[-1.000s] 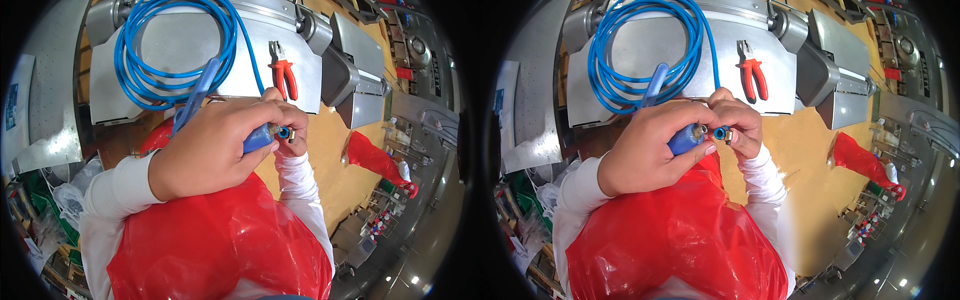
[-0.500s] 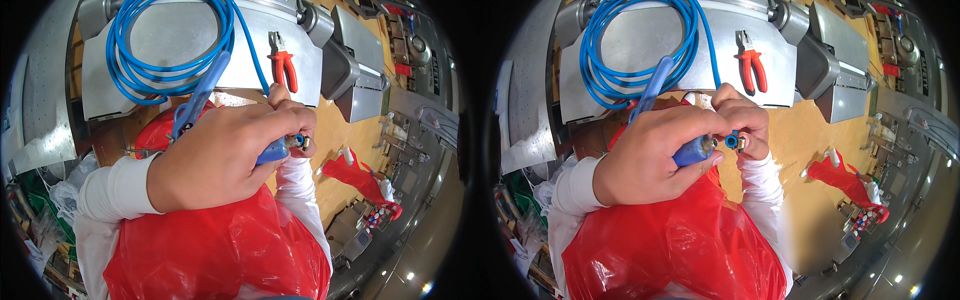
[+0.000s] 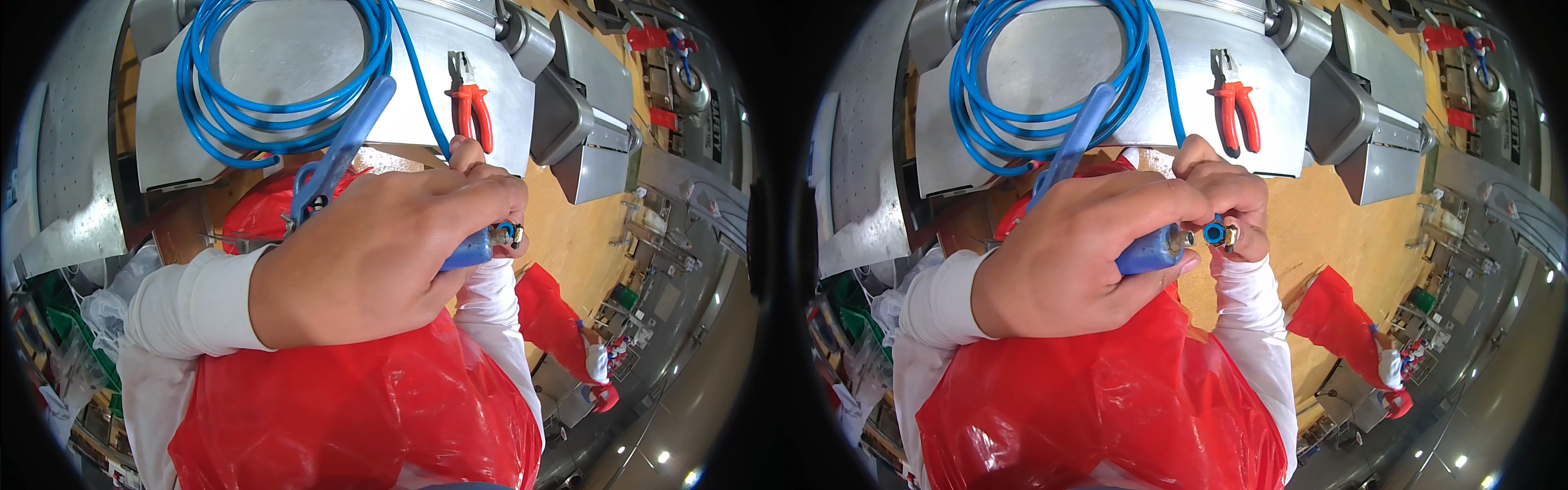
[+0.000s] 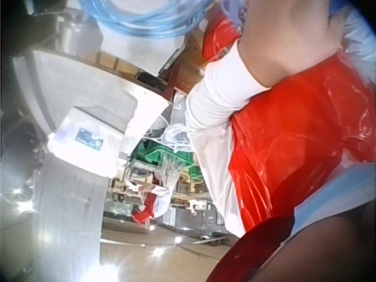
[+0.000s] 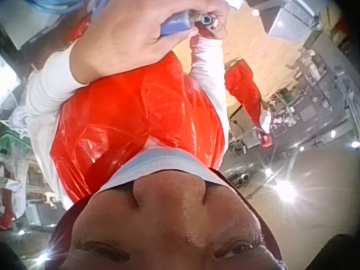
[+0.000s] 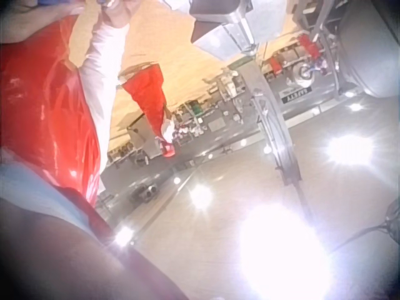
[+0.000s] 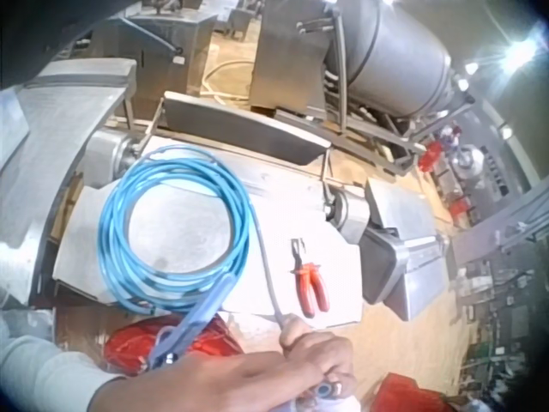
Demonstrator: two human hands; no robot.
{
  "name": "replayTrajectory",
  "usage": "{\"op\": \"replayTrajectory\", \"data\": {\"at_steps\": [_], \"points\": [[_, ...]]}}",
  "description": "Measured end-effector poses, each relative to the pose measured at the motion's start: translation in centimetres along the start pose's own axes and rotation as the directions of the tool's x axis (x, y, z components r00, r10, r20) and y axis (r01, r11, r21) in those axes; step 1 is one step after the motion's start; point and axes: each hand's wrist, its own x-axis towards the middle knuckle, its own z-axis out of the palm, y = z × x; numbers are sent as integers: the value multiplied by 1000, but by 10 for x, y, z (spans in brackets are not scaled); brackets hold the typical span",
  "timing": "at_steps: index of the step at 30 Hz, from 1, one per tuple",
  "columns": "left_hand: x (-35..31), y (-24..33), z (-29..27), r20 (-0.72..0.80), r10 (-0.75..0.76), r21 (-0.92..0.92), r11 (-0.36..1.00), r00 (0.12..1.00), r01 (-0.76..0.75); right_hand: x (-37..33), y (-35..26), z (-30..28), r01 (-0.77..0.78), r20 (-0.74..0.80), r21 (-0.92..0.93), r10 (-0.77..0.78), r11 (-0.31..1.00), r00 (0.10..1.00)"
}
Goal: The person secures a blue pneumatic hose to a spray gun using a metal hose clamp and red-handled pliers. They repeatedly tighten the clamp around the hose connection to ensure a secure fit.
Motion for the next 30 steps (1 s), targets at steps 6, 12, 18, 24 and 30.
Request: {"op": "replayTrajectory", "data": {"at_steps": [6, 12, 18, 24, 30], "points": [[0, -2, 2, -13, 2, -3, 1000, 1000, -2, 0, 0, -1, -12, -6, 38, 12, 999, 1000], [1, 0, 1, -8, -11, 3, 1000, 1000, 11, -1, 2, -1, -4, -9, 22, 4, 1000, 1000], [1, 1, 2, -2, -28, -29, 999, 1000, 28, 0, -2, -3, -26, 18, -23, 26, 999, 999], [0, 1, 3, -7, -22, -22, 1000, 1000, 22, 2, -4, 2, -31, -2, 6, 31, 999, 1000], [-1, 3, 2, -1, -41, -41, 998, 999, 41, 1, -5, 3, -33, 1, -2, 33, 999, 999]]}}
